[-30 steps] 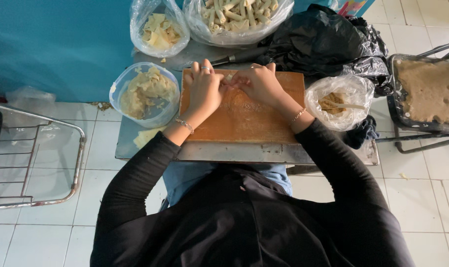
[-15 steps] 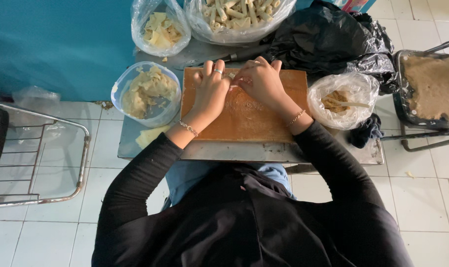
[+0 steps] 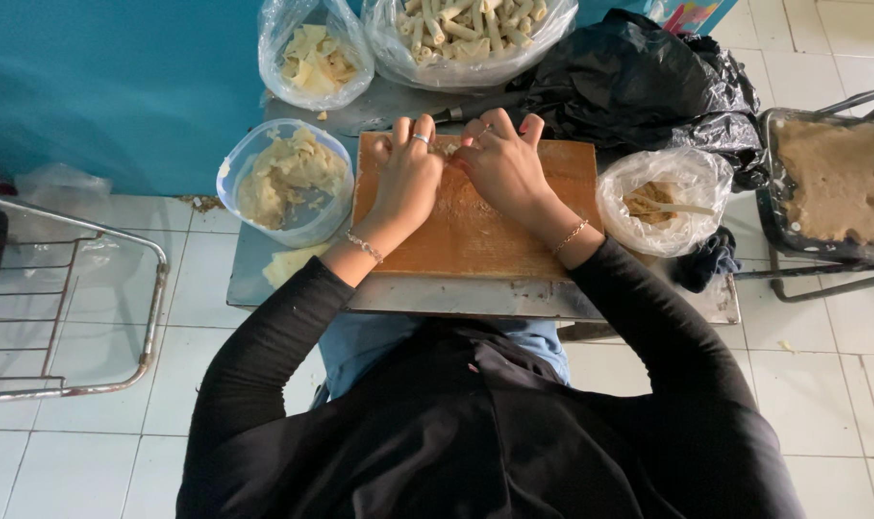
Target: The person places filling onto triangular pastry wrappers on a wooden board, folds each wrapper over the filling and rolls it into a filled pastry, and places the finished pastries into a plastic bag beside the board. They repeat this folding cycle for successive wrappers throughout the clip.
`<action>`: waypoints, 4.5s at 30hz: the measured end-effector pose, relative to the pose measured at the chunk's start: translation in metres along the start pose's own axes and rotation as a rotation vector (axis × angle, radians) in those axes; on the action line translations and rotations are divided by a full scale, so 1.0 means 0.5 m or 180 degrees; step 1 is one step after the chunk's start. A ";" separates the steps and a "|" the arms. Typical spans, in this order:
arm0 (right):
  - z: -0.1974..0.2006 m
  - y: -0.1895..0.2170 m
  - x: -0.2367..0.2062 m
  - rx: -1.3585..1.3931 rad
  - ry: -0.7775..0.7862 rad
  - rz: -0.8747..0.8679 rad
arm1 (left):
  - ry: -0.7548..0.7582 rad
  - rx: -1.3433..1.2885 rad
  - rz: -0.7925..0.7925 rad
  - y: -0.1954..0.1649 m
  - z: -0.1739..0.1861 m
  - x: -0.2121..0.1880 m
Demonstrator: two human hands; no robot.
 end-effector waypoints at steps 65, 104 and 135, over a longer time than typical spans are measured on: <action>-0.065 -0.090 0.053 0.0886 0.0313 -0.0421 | -0.0067 0.0261 0.1726 0.106 0.233 -0.446; 0.190 0.210 -0.115 0.0855 0.1070 0.0243 | -0.0414 -0.0698 0.1117 0.115 0.261 -0.379; 0.201 0.133 -0.154 0.2447 -0.0662 -0.1129 | -0.1398 -0.3794 0.1418 -0.067 0.158 -0.195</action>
Point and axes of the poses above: each hand's wrist, its own x-axis towards the middle knuckle, its own z-axis out of the back of the hand, y = z × x, the point moved 10 cm from there along x, towards the middle knuckle, and after that the axes turned 10 degrees about -z, right-handed, at the moved point
